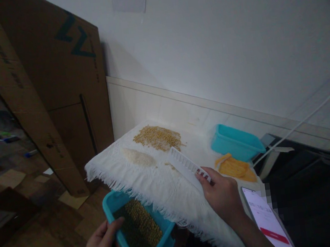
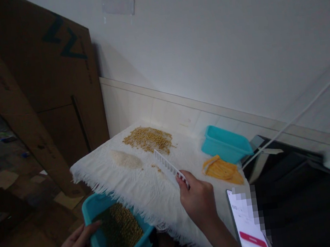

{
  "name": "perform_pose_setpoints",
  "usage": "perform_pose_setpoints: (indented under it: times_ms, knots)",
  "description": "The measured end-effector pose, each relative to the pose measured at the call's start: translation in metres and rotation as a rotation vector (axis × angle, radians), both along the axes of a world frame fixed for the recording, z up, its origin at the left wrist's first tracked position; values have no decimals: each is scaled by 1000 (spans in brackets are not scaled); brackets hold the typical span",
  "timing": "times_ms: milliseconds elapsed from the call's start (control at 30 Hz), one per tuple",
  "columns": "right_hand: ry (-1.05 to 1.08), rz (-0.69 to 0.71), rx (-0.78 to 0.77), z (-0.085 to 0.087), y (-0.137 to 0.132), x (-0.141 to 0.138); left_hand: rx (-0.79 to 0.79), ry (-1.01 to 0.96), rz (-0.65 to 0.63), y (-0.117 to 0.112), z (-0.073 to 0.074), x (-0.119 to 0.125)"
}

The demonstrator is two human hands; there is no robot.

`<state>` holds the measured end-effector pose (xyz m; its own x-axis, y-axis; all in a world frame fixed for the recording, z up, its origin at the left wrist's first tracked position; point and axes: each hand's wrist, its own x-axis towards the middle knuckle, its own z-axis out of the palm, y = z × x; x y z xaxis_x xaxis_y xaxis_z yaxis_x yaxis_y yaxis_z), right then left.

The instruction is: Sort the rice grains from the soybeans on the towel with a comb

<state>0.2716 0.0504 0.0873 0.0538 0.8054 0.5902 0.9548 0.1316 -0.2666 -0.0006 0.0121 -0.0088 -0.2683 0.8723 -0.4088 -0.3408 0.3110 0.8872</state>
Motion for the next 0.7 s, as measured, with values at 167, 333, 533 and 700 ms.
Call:
perform_pose_setpoints:
  times_ms: [167,333,533,700]
  knots:
    - [43,25,-68,0,2,-3,-32,-6,0,-1,-2,0]
    - [43,20,-20,1,-1,-1,-34,-7,-16,0,-5,-2]
    - [63,50,-66,1,-3,-2,-21,9,-12,-1,1,0]
    - [69,34,-71,5,-1,-7,-28,-32,-15,-2,3,1]
